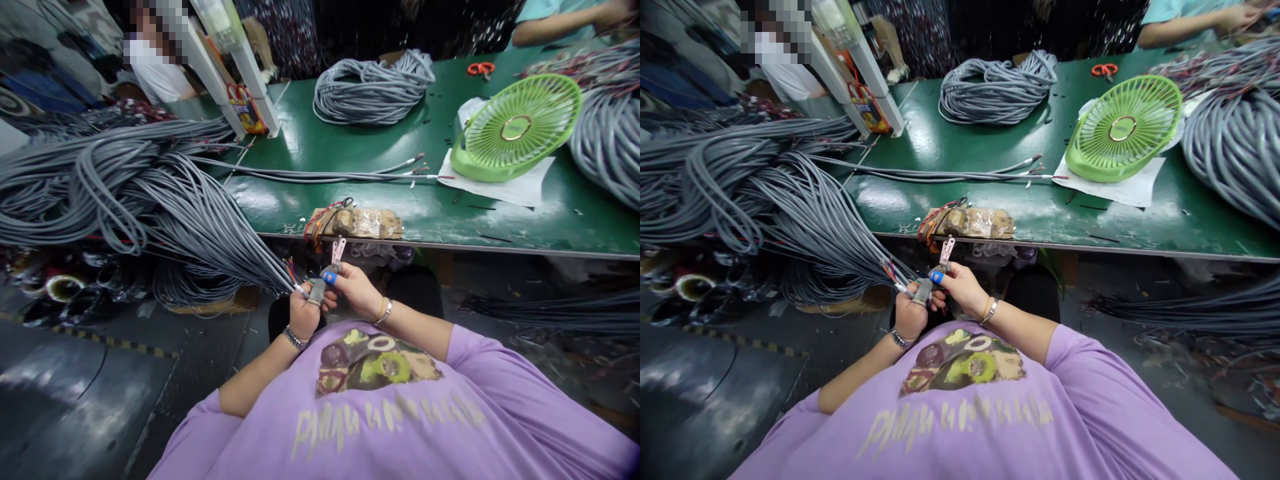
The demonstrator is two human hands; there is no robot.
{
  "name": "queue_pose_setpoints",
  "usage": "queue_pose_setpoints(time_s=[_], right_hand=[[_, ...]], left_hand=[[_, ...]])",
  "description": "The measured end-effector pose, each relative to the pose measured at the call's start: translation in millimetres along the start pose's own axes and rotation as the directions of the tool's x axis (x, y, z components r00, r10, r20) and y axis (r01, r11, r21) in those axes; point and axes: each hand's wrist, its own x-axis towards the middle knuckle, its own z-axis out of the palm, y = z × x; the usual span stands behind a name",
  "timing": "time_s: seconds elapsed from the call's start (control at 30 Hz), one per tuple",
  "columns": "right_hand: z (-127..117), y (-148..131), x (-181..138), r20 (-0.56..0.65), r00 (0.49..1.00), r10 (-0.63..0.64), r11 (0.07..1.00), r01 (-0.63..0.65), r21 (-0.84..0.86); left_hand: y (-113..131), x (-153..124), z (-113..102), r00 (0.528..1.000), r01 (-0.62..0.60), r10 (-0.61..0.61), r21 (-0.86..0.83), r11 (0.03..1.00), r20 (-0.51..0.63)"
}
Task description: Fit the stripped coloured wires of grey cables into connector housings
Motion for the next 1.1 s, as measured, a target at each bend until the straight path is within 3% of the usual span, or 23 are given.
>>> queue_pose_setpoints(time_s=[0.23,0.57,0.93,1.1], right_hand=[[-9,-7,0,-0.112,0.994,0.007,0.989,-0.024,-0.148],[-7,-10,0,-0.173,0.985,-0.009,0.982,-0.024,-0.188],[-9,-5,-3,-0.223,0.974,-0.037,0.984,-0.003,-0.179],[-8,-8,-8,-0.188,0.982,-0.028,0.975,-0.015,-0.221]], left_hand=[[-3,-1,-3,0.999,-0.018,0.017,-0.015,1.0,-0.048],[-1,-3,-2,0.998,-0.024,0.023,-0.013,1.0,-0.058],[-5,1,-1,0.992,-0.001,-0.001,-0.014,1.0,-0.123],[-3,5,-1,0.991,0.009,-0.017,-0.056,0.998,-0.136]])
